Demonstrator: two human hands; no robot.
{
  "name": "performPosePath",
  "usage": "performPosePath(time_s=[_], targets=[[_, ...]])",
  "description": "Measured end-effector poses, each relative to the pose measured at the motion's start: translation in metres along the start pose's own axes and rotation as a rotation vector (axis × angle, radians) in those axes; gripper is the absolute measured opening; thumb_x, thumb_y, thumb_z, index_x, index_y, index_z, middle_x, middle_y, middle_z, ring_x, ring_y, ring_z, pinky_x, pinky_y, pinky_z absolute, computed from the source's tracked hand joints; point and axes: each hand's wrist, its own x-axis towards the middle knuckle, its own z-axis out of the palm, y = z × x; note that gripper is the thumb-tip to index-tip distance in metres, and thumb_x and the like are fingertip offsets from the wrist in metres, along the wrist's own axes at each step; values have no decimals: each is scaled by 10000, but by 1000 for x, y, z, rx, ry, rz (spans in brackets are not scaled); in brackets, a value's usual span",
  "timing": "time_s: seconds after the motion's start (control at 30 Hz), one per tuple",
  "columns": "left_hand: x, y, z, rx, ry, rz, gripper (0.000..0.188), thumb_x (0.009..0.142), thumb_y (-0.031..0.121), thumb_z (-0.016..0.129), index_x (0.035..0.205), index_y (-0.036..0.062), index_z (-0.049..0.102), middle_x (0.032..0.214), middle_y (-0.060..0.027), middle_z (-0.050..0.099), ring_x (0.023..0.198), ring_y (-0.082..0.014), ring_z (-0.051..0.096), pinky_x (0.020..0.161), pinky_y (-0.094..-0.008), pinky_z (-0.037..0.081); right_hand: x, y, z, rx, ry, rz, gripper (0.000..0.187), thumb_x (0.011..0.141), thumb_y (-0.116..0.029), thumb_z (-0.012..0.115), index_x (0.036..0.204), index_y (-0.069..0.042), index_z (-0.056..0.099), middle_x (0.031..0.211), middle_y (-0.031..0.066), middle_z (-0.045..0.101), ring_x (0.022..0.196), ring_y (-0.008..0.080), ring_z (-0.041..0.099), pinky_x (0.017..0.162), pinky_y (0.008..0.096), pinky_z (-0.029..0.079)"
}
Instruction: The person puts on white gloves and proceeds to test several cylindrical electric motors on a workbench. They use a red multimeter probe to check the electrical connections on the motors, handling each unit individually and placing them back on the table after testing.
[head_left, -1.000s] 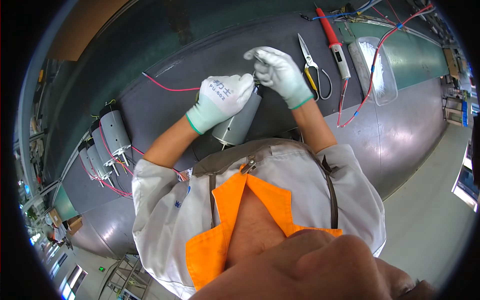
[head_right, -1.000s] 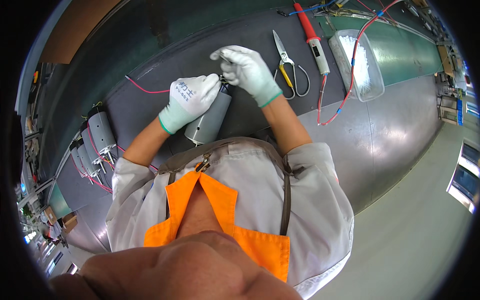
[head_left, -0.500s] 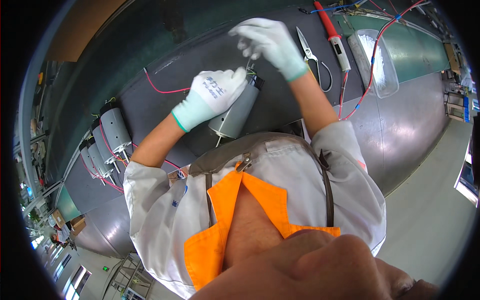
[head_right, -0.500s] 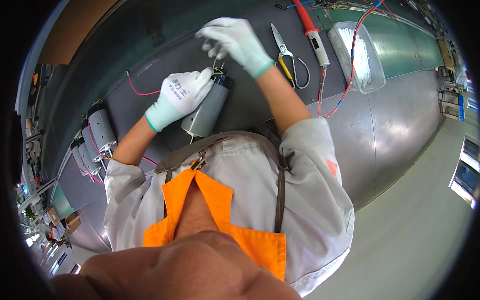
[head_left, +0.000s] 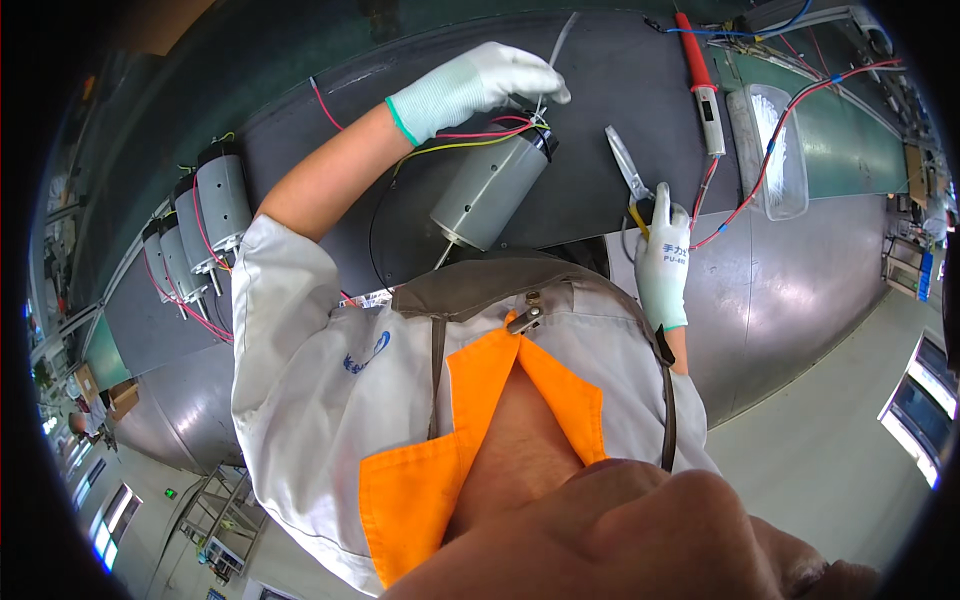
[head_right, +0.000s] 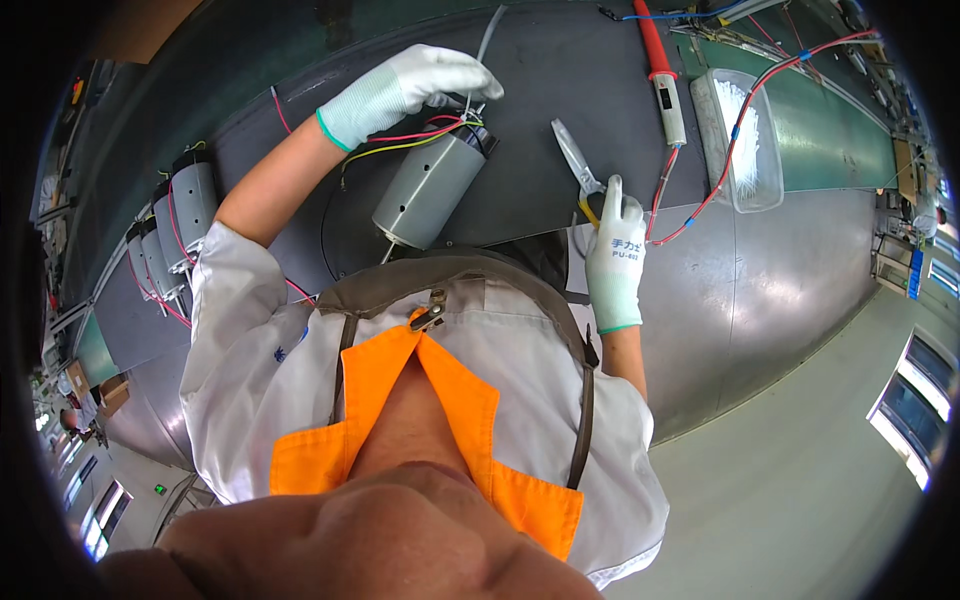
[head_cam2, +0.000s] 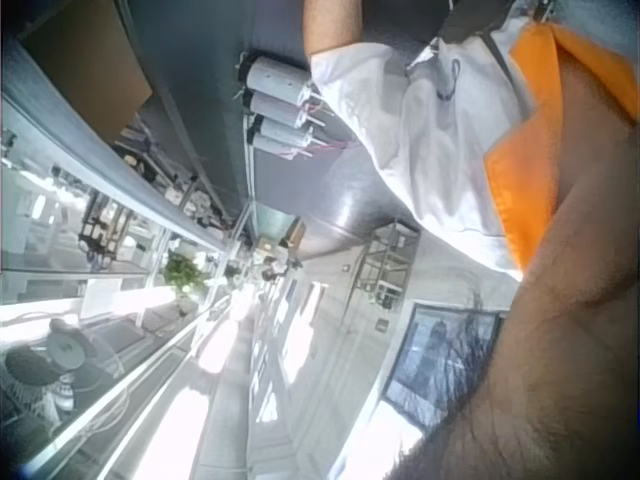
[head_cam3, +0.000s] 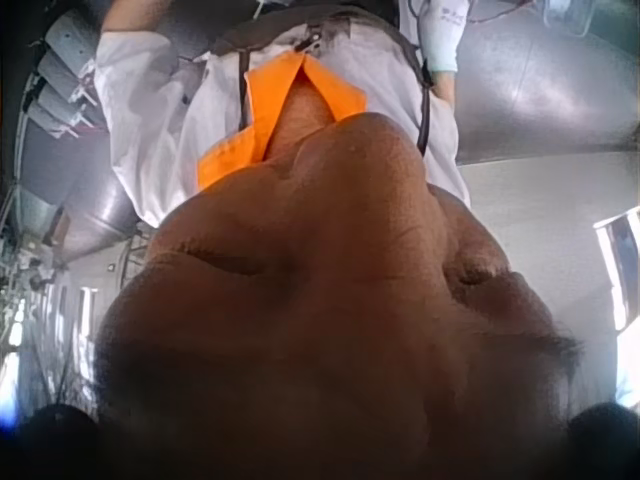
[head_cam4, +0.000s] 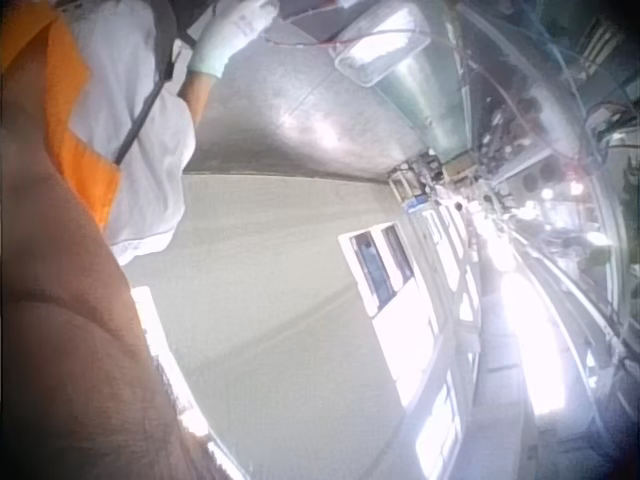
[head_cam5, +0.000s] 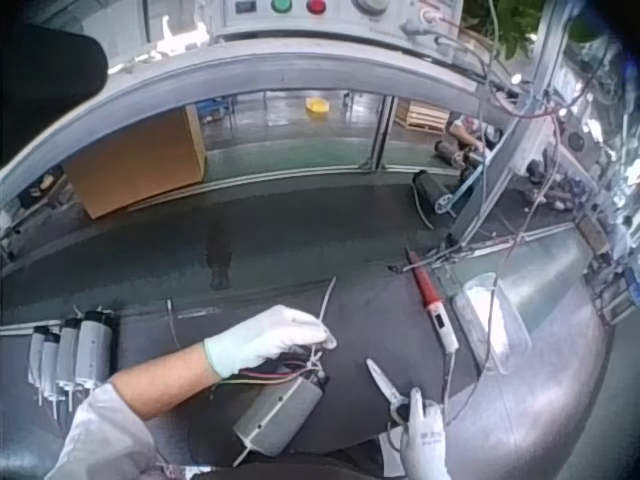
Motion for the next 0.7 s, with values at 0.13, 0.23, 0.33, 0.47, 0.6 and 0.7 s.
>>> performPosePath(time_s=[0.13,0.23,0.33,0.47,0.6,0.7], targets=[[-5,-12,-14,-386,111,16,372,1019,350,613,1179,31,719,1180,-74,710,1083,-184,666,949,-379,536,31,-2,-35,741,-316,302,649,882,-30,679,1499,-67,480,1214,209,638,1071,193,627,892,378,513],[-8,-12,-17,-435,90,60,381,1038,356,587,1193,31,712,1164,-85,710,1096,-193,662,958,-404,542,60,-19,-50,797,-432,75,601,942,-198,692,1487,-54,483,1202,179,683,1060,209,653,915,382,510],[-6,-12,-16,-451,96,57,388,1039,361,586,1198,29,708,1158,-84,708,1080,-195,670,952,-408,546,81,-31,-44,703,-480,-254,697,964,-474,674,1470,-37,476,1204,201,697,1084,354,683,941,409,515],[-10,-10,-13,-411,131,56,390,1035,370,597,1190,30,707,1162,-84,708,1062,-195,677,908,-392,563,102,-59,-62,439,-522,-520,737,944,-538,666,1451,-35,484,1141,276,670,1077,441,658,912,440,529],[-12,-6,-10,-415,174,48,386,1027,374,612,1160,25,710,1159,-95,715,1040,-193,687,871,-371,577,101,-80,-79,181,-498,-503,786,914,-598,659,1446,-44,492,1073,261,685,1000,424,681,838,463,544],[-12,-11,-9,-417,243,34,376,1023,364,618,1144,21,711,1157,-107,721,1038,-187,688,900,-369,565,97,-82,-84,-16,-429,-524,802,891,-632,657,1430,-57,511,971,223,703,893,418,699,752,465,551]])
